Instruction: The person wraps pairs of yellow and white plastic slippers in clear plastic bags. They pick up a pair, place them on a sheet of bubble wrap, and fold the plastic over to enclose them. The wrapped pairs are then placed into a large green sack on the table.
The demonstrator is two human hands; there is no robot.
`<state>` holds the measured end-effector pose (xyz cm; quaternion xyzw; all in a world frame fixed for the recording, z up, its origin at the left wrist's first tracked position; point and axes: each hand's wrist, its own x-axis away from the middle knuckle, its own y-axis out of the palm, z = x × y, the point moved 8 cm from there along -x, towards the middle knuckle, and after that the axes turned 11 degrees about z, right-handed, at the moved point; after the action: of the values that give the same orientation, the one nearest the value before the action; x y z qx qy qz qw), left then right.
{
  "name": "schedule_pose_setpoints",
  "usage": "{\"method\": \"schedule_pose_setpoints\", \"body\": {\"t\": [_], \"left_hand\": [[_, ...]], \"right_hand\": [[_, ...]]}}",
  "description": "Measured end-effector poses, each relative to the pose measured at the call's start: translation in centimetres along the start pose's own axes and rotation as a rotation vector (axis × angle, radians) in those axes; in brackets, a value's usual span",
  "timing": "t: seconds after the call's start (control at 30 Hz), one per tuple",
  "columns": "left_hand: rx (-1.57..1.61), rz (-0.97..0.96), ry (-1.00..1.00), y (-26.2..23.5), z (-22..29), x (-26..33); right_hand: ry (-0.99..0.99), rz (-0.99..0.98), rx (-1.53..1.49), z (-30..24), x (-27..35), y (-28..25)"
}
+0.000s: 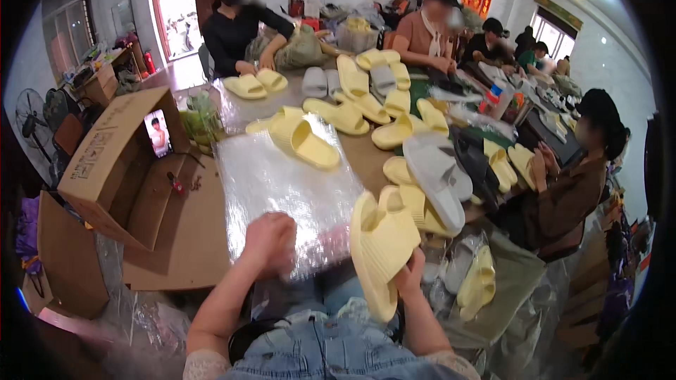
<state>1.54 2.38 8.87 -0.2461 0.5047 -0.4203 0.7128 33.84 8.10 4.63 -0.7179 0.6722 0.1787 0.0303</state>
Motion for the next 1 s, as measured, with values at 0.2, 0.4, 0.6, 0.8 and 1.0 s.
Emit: {"method": "schedule_pose_setpoints", "body": {"t": [0.2, 0.4, 0.6, 0.8, 1.0], "left_hand": [[0.05, 0.261, -0.003, -1.6, 1.3, -2.1], [0.103, 0.259, -0.047, -3.7, 3.3, -3.1], [0.124, 0.134, -0.058, -4.2, 4.0, -2.5], [0.031, -0.042, -0.014, -2.3, 5.0, -2.2], [-0.007, -0.077, 0.103, -1.8, 7.5, -1.5]], "right_hand": [[-0.199, -0.144, 0.251, -3.3, 0.4, 1.2], [-0.482, -0.359, 0.622, -7.5, 2.1, 6.8], [-0.381, -0.55, 0.859, -4.9, 2.7, 8.1], [-0.275, -0.641, 0.967, -3.6, 1.9, 10.5], [-0.335, -0.664, 0.849, -1.9, 1.1, 14.1]]}}
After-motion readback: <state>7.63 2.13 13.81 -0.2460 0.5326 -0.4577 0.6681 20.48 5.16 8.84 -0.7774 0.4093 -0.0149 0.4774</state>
